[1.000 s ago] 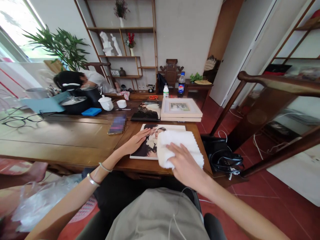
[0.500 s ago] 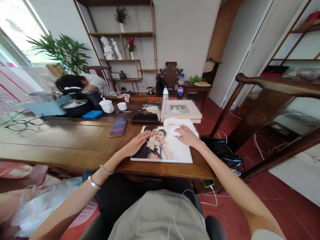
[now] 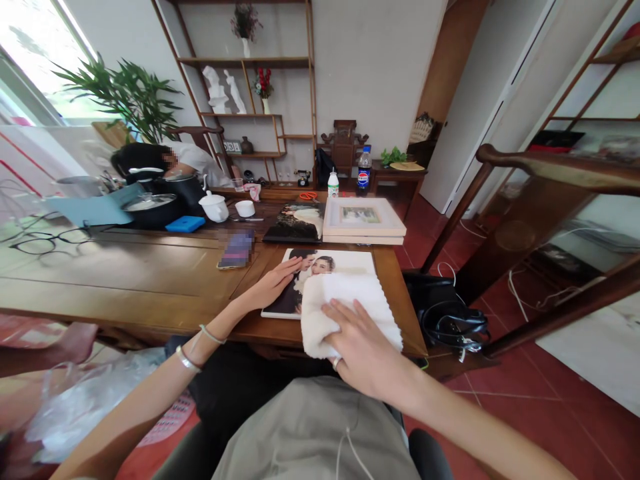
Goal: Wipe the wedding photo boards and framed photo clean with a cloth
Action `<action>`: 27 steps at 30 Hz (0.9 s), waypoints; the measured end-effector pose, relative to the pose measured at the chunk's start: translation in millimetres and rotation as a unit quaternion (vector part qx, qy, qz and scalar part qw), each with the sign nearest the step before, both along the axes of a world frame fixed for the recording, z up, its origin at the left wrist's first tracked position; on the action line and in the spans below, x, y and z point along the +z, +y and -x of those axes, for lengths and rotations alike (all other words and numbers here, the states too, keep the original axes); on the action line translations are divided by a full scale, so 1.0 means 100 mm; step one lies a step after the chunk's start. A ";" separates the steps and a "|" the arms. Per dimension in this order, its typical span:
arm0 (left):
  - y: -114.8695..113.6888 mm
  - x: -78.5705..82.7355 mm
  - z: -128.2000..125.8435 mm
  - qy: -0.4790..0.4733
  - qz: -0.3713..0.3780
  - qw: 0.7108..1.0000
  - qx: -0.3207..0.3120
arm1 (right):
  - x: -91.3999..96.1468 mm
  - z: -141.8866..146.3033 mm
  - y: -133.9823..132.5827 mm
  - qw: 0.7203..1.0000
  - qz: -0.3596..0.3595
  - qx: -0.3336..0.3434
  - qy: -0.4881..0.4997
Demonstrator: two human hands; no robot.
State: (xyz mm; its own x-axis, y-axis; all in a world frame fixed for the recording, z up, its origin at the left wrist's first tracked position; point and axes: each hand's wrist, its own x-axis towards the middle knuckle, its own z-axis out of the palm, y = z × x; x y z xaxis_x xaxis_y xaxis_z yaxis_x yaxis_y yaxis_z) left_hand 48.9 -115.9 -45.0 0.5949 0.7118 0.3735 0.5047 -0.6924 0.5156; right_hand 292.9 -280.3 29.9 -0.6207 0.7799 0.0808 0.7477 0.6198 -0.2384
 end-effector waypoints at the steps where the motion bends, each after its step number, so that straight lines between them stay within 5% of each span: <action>1: 0.00 0.00 0.00 -0.001 -0.002 1.000 -0.002 | 0.01 -0.01 0.04 1.000 -0.005 0.002 0.005; 10: -0.02 0.03 0.01 0.003 0.001 1.000 -0.008 | -0.07 -0.30 1.27 0.994 -0.107 -0.015 -0.010; 13: -0.02 0.04 0.01 0.005 0.002 1.000 -0.010 | -0.12 -0.31 1.48 0.991 -0.124 -0.057 -0.014; 17: -0.02 0.03 0.01 0.000 0.000 1.000 -0.001 | -0.17 -0.16 1.30 0.989 -0.131 -0.056 -0.025; 24: 0.00 0.03 0.01 0.004 0.010 1.000 -0.004 | -0.12 0.22 0.31 0.999 -0.037 0.029 -0.009; 27: -0.01 0.05 0.02 0.005 0.009 1.000 -0.013 | -0.09 0.22 0.25 0.998 -0.028 0.057 0.009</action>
